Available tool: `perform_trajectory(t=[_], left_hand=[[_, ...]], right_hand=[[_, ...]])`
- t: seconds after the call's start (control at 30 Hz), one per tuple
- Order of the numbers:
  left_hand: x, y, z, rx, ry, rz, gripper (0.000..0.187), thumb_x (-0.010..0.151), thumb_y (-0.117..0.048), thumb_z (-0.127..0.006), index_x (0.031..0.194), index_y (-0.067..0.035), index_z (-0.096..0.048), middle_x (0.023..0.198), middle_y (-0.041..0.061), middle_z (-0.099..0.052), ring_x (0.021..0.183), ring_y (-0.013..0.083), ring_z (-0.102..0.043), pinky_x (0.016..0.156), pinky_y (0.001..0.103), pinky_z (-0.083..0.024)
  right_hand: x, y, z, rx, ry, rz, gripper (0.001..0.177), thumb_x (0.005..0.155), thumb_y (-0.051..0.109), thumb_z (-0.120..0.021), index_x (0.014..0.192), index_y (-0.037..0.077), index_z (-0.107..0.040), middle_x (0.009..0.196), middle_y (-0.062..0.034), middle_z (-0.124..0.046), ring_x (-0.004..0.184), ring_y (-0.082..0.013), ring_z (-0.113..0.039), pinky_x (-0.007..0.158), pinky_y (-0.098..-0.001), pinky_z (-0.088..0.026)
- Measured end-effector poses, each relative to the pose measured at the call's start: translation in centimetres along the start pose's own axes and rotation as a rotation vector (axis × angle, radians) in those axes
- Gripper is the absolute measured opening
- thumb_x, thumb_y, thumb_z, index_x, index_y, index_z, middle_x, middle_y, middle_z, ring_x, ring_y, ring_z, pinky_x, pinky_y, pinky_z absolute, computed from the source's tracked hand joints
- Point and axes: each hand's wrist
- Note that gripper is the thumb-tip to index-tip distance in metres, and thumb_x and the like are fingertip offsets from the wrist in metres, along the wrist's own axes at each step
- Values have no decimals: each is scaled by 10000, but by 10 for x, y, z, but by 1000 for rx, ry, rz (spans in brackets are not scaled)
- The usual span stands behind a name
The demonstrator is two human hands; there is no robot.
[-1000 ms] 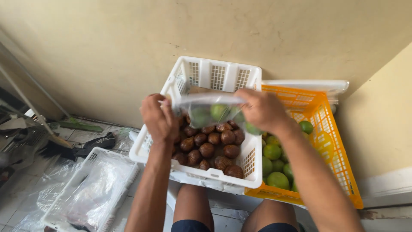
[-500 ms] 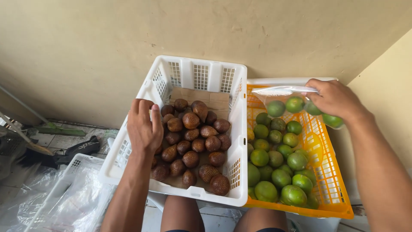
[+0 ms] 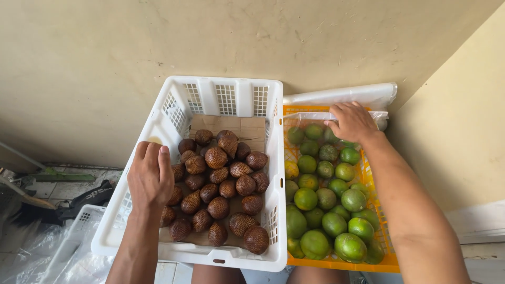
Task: Sorting and packing salak fruits and limes into plastic bags from crates.
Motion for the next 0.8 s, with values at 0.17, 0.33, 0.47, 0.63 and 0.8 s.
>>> perform_trajectory(t=[0.17, 0.33, 0.47, 0.63, 0.8], left_hand=[[0, -6, 1, -14, 39, 22, 462, 1165, -359, -302, 929, -69, -574, 952, 148, -535, 748, 375, -590, 631, 459, -475], [-1, -10, 1, -2, 58, 24, 478, 1165, -369, -303, 901, -77, -574, 950, 140, -551, 763, 351, -607, 628, 442, -484], [1, -12, 4, -15, 60, 42, 479, 1156, -375, -308, 884, -91, -580, 927, 131, -551, 749, 317, -602, 620, 425, -484], [2, -11, 5, 8, 119, 38, 462, 1145, -340, -293, 861, -102, -569, 906, 99, -518, 716, 247, -566, 612, 376, -472], [0, -10, 1, -12, 79, 36, 461, 1148, -354, -343, 848, -90, -572, 882, 120, -532, 710, 332, -604, 592, 435, -474]], right_hand=[[-14, 13, 14, -59, 49, -20, 335, 988, 461, -557, 1157, 172, -579, 1133, -36, -681, 1110, -203, -638, 998, -381, -408], [-31, 28, 27, 4, -10, -85, 522, 926, 410, -637, 1372, 196, -470, 1186, -36, -594, 1165, -228, -563, 1042, -434, -365], [-28, 26, 21, -26, -210, -2, 254, 877, 340, -705, 969, 161, -550, 906, -16, -514, 987, -234, -562, 885, -390, -456], [-39, 34, 36, -71, -183, 36, 235, 933, 298, -629, 746, 158, -639, 714, -17, -611, 846, -204, -632, 821, -330, -525], [-46, 42, 45, 177, 348, -274, 251, 907, 291, -591, 881, 174, -811, 903, -149, -780, 944, -367, -751, 862, -474, -589]])
Point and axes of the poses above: each hand's wrist, its own x-axis towards the middle knuckle, its own z-axis out of the back of the hand, y = z × x
